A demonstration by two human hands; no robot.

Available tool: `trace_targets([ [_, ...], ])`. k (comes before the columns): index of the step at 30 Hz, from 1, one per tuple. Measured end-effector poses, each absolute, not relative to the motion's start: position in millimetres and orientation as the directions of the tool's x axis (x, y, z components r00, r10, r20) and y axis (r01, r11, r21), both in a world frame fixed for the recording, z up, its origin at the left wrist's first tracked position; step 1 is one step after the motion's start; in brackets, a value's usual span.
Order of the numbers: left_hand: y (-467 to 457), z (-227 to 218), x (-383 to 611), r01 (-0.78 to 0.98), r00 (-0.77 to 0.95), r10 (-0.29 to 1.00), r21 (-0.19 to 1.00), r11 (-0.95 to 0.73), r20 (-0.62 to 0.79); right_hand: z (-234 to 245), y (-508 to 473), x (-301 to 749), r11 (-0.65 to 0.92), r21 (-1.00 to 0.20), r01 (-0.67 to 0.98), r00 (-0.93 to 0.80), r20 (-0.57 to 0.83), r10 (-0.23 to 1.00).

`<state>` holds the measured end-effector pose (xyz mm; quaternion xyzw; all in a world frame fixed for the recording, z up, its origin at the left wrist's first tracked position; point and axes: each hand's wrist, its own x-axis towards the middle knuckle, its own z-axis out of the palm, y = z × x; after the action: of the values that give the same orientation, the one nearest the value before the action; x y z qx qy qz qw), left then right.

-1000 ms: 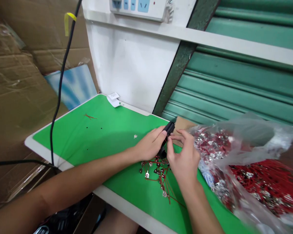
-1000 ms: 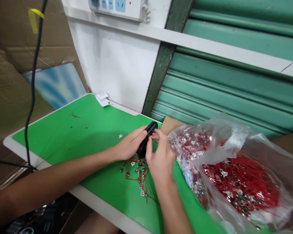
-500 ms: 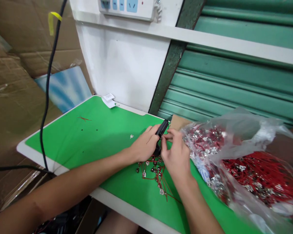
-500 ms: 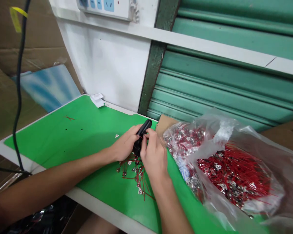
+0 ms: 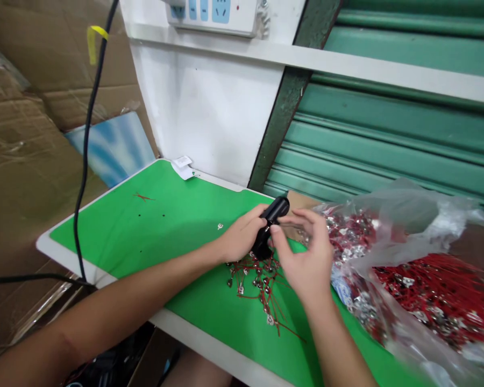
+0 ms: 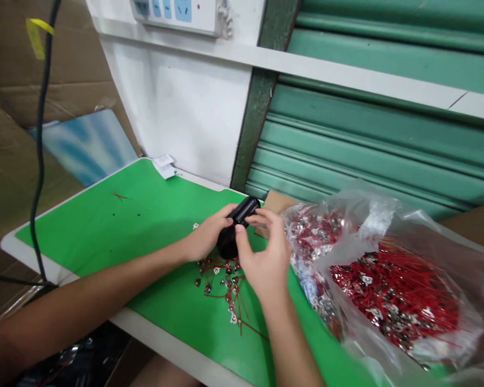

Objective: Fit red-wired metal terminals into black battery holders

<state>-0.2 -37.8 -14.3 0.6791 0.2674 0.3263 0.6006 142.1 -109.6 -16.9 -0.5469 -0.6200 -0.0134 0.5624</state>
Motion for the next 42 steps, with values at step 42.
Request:
trace_targets([
  [42,-36,-8,-11,-0.023,0.775,0.612,0.975,-0.223,0.158,-20,-108,149,0.329,-0.898,0.292,0.167,0.387,0.907],
])
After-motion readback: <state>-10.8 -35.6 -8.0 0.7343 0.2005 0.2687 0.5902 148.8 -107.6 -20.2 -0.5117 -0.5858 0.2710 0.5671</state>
